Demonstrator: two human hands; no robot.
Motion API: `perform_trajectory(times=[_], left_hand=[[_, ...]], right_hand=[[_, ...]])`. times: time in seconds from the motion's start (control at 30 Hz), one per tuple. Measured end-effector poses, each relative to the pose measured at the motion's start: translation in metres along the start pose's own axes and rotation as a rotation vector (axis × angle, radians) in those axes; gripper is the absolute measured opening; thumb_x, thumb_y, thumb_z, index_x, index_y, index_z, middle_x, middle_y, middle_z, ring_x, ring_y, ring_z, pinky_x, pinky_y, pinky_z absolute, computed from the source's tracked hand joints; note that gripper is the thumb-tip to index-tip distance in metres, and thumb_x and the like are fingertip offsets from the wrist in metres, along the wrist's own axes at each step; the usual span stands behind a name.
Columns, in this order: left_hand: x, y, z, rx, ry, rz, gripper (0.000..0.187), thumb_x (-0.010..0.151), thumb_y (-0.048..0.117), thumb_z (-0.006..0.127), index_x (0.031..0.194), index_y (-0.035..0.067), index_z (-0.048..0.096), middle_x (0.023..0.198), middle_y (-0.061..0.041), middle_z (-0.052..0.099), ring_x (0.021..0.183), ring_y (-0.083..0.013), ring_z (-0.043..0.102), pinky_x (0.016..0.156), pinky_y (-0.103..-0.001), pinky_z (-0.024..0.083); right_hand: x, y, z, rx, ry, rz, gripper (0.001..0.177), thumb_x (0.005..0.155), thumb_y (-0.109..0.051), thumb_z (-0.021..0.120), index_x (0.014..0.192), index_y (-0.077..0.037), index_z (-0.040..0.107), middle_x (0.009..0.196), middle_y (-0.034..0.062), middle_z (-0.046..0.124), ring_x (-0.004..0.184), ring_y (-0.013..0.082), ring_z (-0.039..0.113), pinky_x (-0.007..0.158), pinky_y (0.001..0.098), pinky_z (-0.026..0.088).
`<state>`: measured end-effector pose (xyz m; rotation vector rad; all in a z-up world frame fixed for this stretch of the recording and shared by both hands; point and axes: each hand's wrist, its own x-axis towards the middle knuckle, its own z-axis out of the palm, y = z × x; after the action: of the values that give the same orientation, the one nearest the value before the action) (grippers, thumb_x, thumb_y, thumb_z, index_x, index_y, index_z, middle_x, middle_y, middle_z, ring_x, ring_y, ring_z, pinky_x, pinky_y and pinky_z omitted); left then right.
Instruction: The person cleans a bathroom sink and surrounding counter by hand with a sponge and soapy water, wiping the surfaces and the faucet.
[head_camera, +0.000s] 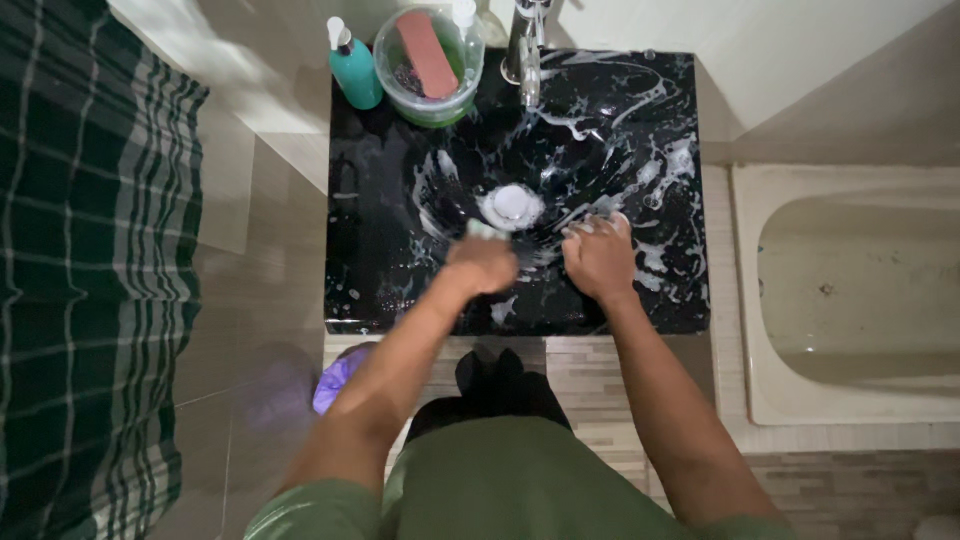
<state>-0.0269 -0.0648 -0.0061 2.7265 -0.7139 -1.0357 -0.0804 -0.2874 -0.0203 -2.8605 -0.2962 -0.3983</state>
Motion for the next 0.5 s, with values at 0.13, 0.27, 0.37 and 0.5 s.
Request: perform_trajectory(times=[0.13, 0.27, 0.37, 0.5], left_hand=[[0.003, 0.043, 0.015, -0.326, 0.276, 0.326, 0.041, 0.094, 0.032, 0.048, 0.121, 0.006, 0.065, 0.132, -0.02, 0.064, 0.115, -0.0423, 0.063, 0.096, -0.051, 0.05], [0.0, 0.032, 0.009, -0.277, 0.157, 0.129, 0.039, 0.098, 0.029, 0.042, 0.12, 0.009, 0.068, 0.128, -0.018, 0.069, 0.117, -0.0388, 0.066, 0.1, -0.049, 0.051], [-0.002, -0.014, -0.001, -0.005, 0.212, -0.014, 0.041, 0.091, 0.025, 0.05, 0.12, 0.008, 0.072, 0.134, -0.014, 0.068, 0.127, -0.0319, 0.063, 0.107, -0.043, 0.047], [0.003, -0.042, -0.002, 0.249, 0.283, -0.05, 0.055, 0.077, 0.031, 0.06, 0.125, 0.005, 0.066, 0.147, -0.013, 0.054, 0.139, -0.0298, 0.048, 0.11, -0.042, 0.036]], right_hand=[[-0.001, 0.004, 0.003, -0.009, -0.016, -0.012, 0.035, 0.095, -0.022, 0.05, 0.108, -0.006, 0.079, 0.109, 0.0133, 0.076, 0.112, 0.0312, 0.066, 0.111, 0.0533, 0.036], [-0.003, 0.004, 0.005, 0.053, 0.027, 0.035, 0.035, 0.095, -0.023, 0.053, 0.112, -0.006, 0.078, 0.111, 0.0178, 0.074, 0.11, 0.0324, 0.066, 0.113, 0.0533, 0.036], [-0.002, 0.002, 0.007, 0.029, 0.002, 0.071, 0.034, 0.093, -0.026, 0.056, 0.109, -0.006, 0.078, 0.111, 0.0181, 0.074, 0.111, 0.0332, 0.066, 0.115, 0.0519, 0.037], [-0.001, -0.005, 0.001, -0.045, 0.032, 0.004, 0.034, 0.089, -0.03, 0.059, 0.106, -0.007, 0.079, 0.11, 0.0208, 0.074, 0.111, 0.0347, 0.067, 0.111, 0.053, 0.037]])
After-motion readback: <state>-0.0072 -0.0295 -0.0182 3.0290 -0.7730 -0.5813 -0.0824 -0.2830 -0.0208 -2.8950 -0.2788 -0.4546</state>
